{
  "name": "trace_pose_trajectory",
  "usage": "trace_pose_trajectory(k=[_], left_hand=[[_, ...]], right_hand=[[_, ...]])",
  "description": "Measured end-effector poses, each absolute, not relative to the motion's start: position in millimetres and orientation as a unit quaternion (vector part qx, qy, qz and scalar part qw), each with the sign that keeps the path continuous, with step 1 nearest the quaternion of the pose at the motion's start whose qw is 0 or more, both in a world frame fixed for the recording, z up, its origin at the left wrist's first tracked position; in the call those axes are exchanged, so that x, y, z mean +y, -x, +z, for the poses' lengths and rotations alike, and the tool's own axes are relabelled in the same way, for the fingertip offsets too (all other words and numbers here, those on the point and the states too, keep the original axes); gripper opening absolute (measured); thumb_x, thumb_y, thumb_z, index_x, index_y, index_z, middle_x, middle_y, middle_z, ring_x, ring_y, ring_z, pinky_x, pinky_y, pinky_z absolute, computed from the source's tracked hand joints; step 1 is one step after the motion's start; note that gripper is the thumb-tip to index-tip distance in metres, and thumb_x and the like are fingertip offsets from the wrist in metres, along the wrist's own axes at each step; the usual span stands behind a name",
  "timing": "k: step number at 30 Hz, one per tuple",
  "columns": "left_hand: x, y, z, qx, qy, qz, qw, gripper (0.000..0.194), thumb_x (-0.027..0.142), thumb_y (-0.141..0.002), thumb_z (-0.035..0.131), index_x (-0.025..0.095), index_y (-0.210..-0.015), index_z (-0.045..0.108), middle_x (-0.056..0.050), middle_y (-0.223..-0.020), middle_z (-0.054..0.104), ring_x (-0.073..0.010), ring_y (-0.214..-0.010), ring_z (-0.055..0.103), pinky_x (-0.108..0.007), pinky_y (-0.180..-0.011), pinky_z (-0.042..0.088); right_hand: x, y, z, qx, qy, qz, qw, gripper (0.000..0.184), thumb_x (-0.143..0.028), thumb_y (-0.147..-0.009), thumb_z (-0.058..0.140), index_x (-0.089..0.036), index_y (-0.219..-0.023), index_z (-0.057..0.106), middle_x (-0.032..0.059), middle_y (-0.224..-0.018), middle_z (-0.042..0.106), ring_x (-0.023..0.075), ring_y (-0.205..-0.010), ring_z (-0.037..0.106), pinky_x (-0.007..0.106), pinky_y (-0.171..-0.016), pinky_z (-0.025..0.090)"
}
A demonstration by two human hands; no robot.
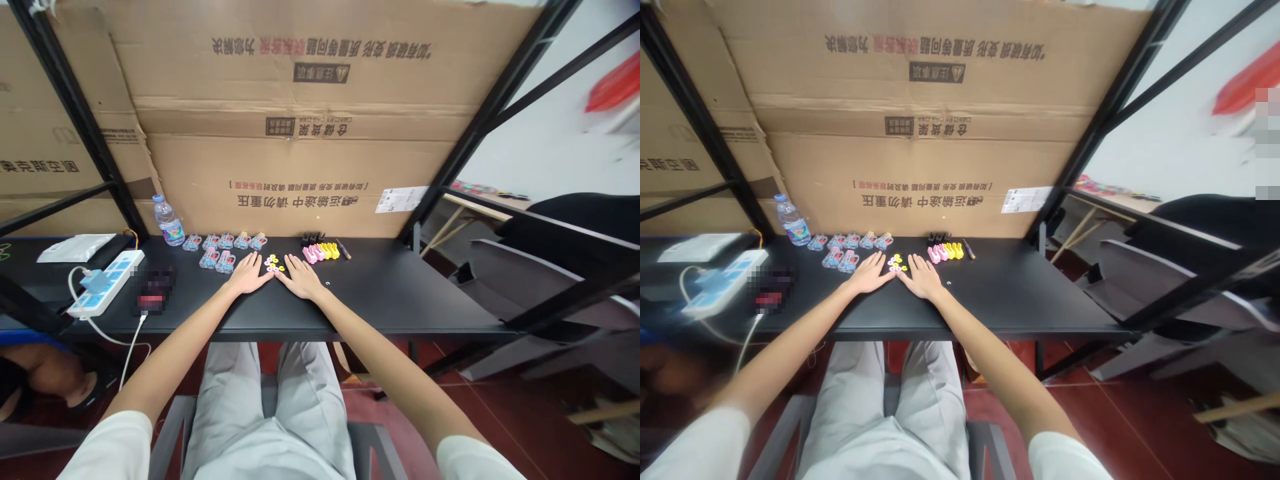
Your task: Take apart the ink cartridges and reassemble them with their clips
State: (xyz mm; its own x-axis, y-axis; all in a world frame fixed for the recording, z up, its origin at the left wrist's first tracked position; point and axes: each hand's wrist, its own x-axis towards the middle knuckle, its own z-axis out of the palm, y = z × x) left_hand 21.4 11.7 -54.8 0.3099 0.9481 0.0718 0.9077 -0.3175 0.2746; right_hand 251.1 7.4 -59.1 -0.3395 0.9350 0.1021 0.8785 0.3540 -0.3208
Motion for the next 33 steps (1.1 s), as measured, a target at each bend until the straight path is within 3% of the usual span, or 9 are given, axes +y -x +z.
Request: trace_pose_trajectory(k=[6,13,25,33], left_hand=[[8,-20,-49,0.577,-0.804,0.110,0.091,0.098,0.079,-0.100,0.035,0.009,-0.169,0.034,-0.021,-0.180,0.023,-0.0359,-0.169,0.021,-0.047,-0.136,0.020],[7,-17,-46,0.569,-0.809,0.111,0.097,0.098,0.077,-0.100,0.038,0.006,-0.167,0.037,-0.023,-0.179,0.025,-0.0360,-0.169,0.021,-0.045,-0.137,0.019],[7,-16,-49,0.572,-0.805,0.121,0.100,0.093,0.076,-0.101,0.040,0.010,-0.167,0.038,-0.021,-0.180,0.025,-0.0360,-0.169,0.020,-0.047,-0.137,0.019],[-6,-13,-41,0.579,-0.801,0.110,0.107,0.101,0.082,-0.098,0.041,0.011,-0.169,0.036,-0.018,-0.180,0.025,-0.0339,-0.169,0.022,-0.045,-0.137,0.020]], right_hand=[[14,-269,-54,-0.831,0.522,0.093,0.170,0.090,-0.072,-0.105,0.040,-0.008,-0.168,0.041,0.0213,-0.173,0.042,0.0329,-0.163,0.038,0.046,-0.135,0.027],[5,-280,-58,-0.856,0.482,0.078,0.172,0.073,-0.058,-0.110,0.041,-0.016,-0.169,0.044,0.0153,-0.173,0.044,0.0295,-0.161,0.042,0.046,-0.134,0.032],[1,-282,-65,-0.855,0.487,0.066,0.166,0.071,-0.059,-0.109,0.039,-0.018,-0.166,0.049,0.0141,-0.175,0.041,0.0320,-0.161,0.041,0.051,-0.135,0.030],[5,-280,-57,-0.842,0.506,0.077,0.167,0.082,-0.063,-0.107,0.043,-0.012,-0.171,0.037,0.0154,-0.174,0.043,0.0292,-0.162,0.040,0.043,-0.135,0.030]])
